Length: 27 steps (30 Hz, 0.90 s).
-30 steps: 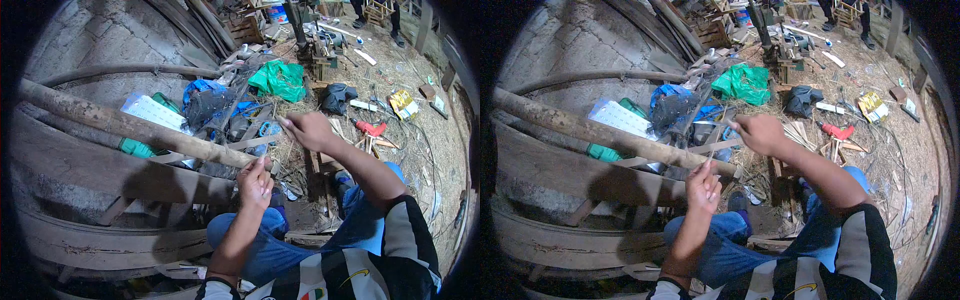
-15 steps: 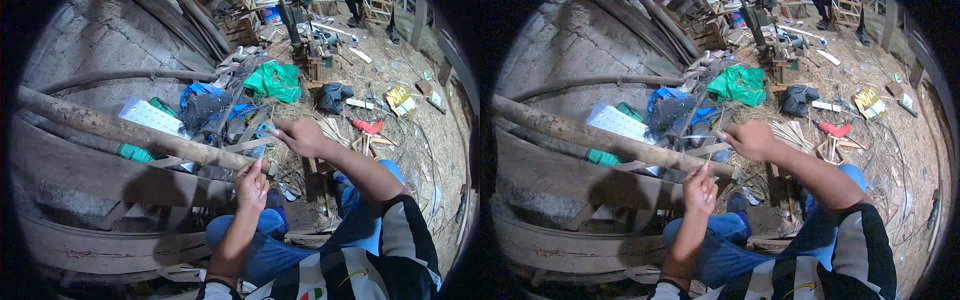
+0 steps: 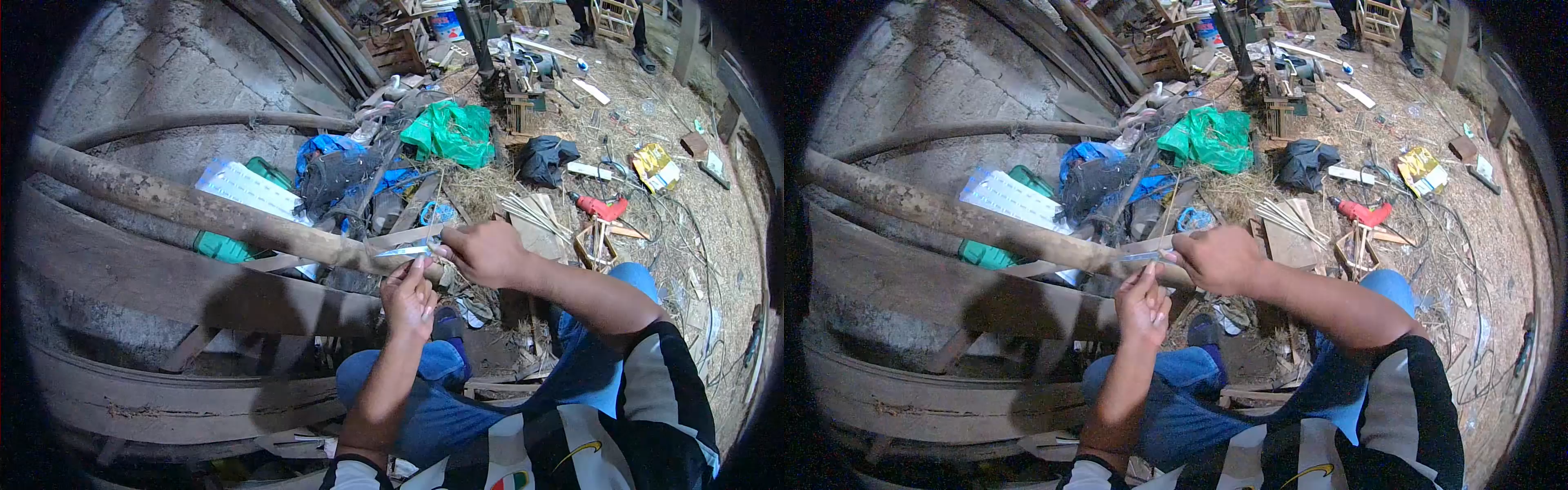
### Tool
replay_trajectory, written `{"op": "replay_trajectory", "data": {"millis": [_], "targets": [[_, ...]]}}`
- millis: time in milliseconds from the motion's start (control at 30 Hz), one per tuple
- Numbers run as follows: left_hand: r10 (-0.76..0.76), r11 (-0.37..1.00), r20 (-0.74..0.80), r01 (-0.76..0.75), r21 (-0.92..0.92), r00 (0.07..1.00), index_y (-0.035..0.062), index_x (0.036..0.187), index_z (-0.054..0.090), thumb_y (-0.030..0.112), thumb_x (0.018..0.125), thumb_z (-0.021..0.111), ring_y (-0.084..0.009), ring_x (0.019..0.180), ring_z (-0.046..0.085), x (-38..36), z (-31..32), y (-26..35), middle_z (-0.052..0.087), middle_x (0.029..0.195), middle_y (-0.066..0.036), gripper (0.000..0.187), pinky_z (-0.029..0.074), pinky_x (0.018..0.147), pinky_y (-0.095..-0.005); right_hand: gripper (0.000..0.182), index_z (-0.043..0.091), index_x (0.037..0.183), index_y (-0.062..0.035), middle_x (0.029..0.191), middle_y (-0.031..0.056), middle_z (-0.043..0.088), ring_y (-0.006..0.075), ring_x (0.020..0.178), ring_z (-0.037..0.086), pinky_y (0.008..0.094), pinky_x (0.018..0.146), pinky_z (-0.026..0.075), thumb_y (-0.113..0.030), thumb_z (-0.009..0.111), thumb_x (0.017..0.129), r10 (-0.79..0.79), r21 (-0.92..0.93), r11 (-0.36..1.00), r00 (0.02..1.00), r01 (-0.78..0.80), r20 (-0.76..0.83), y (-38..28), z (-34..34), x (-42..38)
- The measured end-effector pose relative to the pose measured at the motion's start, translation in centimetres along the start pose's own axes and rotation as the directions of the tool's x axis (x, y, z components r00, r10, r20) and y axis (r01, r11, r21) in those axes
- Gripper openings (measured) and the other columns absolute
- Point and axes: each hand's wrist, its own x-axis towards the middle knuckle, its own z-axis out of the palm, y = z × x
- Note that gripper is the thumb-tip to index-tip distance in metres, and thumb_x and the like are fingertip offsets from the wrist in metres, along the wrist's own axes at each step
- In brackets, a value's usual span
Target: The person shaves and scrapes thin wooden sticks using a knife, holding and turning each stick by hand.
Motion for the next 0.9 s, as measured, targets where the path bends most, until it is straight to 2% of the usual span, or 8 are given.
{"op": "replay_trajectory", "data": {"millis": [133, 200, 300, 500, 567, 667, 833, 900], "targets": [[0.082, 0.994, 0.01, -0.083, 0.066, 0.997, -0.005, 0.098, 0.065, 0.017, 0.097, 0.062, -0.0054, 0.035, 0.031, -0.6, -0.3, -0.1, 0.036, 0.048, 0.005, 0.022, 0.027, 0.031, -0.0227, 0.03, 0.06, 0.096, -0.0127, 0.072, 0.0169, 0.066, 0.0406, 0.067, 0.066, 0.0551, 0.06, 0.05, -0.04, 0.049, 0.098, 0.16, -0.064, 0.984, 0.984, -0.165, -0.082, 3.4, -1.2, 2.0], [0.101, 0.99, 0.035, -0.104, 0.098, 0.994, -0.005, 0.098, 0.066, 0.017, 0.097, 0.062, -0.0053, 0.035, 0.03, -0.6, -0.3, 0.0, 0.037, 0.047, 0.005, 0.022, 0.027, 0.031, -0.0226, 0.03, 0.06, 0.096, -0.0128, 0.071, 0.0172, 0.066, 0.0406, 0.067, 0.066, 0.0552, 0.06, 0.05, -0.041, 0.049, 0.098, 0.148, -0.025, 0.988, 0.984, -0.151, -0.098, 3.0, -1.4, 1.9], [0.065, 0.995, 0.066, -0.069, 0.068, 0.996, -0.0045, 0.097, 0.067, 0.017, 0.097, 0.063, -0.0054, 0.034, 0.03, -0.2, -0.5, 0.0, 0.036, 0.047, 0.005, 0.022, 0.027, 0.031, -0.0228, 0.032, 0.06, 0.097, -0.0127, 0.07, 0.018, 0.065, 0.0412, 0.068, 0.066, 0.0555, 0.061, 0.05, -0.041, 0.047, 0.099, 0.094, 0.002, 0.996, 0.994, -0.094, -0.058, 2.1, -0.6, 1.4], [0.0, 1.0, 0.092, 0.001, -0.02, 0.996, -0.0042, 0.097, 0.067, 0.017, 0.096, 0.064, -0.0049, 0.034, 0.03, -0.1, -0.8, 0.0, 0.037, 0.047, 0.005, 0.022, 0.028, 0.031, -0.022, 0.039, 0.061, 0.093, -0.0128, 0.071, 0.0183, 0.065, 0.0419, 0.069, 0.065, 0.055, 0.061, 0.05, -0.047, 0.043, 0.1, 0.233, -0.012, 0.972, 0.969, -0.235, -0.083, 5.0, -1.5, 2.5], [0.034, 0.997, 0.048, -0.037, 0.065, 0.998, -0.0044, 0.098, 0.067, 0.016, 0.097, 0.063, -0.0045, 0.035, 0.031, -0.1, -0.6, -0.1, 0.038, 0.047, 0.005, 0.021, 0.028, 0.031, -0.0215, 0.039, 0.061, 0.093, -0.0129, 0.071, 0.0187, 0.065, 0.0419, 0.068, 0.065, 0.0549, 0.06, 0.05, -0.047, 0.043, 0.1, 0.194, 0.063, 0.98, 0.979, -0.19, -0.065, 3.5, -1.4, 2.1], [0.085, 0.991, 0.007, -0.085, 0.099, 0.996, -0.0044, 0.097, 0.068, 0.016, 0.097, 0.062, -0.0042, 0.035, 0.031, -0.4, 0.0, 0.0, 0.038, 0.048, 0.004, 0.021, 0.028, 0.031, -0.0212, 0.043, 0.064, 0.096, -0.0142, 0.073, 0.0192, 0.066, 0.0416, 0.071, 0.066, 0.0548, 0.062, 0.051, -0.05, 0.041, 0.101, 0.123, -0.035, 0.992, 0.992, -0.124, -0.021, 3.2, -1.0, 1.9], [0.022, 0.996, 0.048, -0.026, 0.08, 0.999, -0.0048, 0.097, 0.067, 0.015, 0.097, 0.062, -0.0046, 0.036, 0.032, -0.3, -0.7, -0.2, 0.04, 0.049, 0.003, 0.021, 0.028, 0.031, -0.0221, 0.042, 0.063, 0.094, -0.0144, 0.072, 0.0196, 0.065, 0.0418, 0.071, 0.066, 0.0551, 0.062, 0.051, -0.05, 0.041, 0.101, 0.254, -0.044, 0.965, 0.964, -0.258, -0.082, 5.9, -1.6, 2.9], [-0.014, 0.998, 0.037, 0.012, 0.066, 0.999, -0.0048, 0.098, 0.067, 0.015, 0.097, 0.062, -0.0049, 0.036, 0.032, -0.2, -0.7, -0.2, 0.04, 0.049, 0.003, 0.02, 0.029, 0.031, -0.0225, 0.043, 0.064, 0.096, -0.0142, 0.074, 0.0195, 0.066, 0.0417, 0.072, 0.066, 0.0545, 0.063, 0.051, -0.05, 0.041, 0.101, 0.145, -0.04, 0.988, 0.988, -0.147, -0.05, 4.2, -1.5, 2.1]]}}
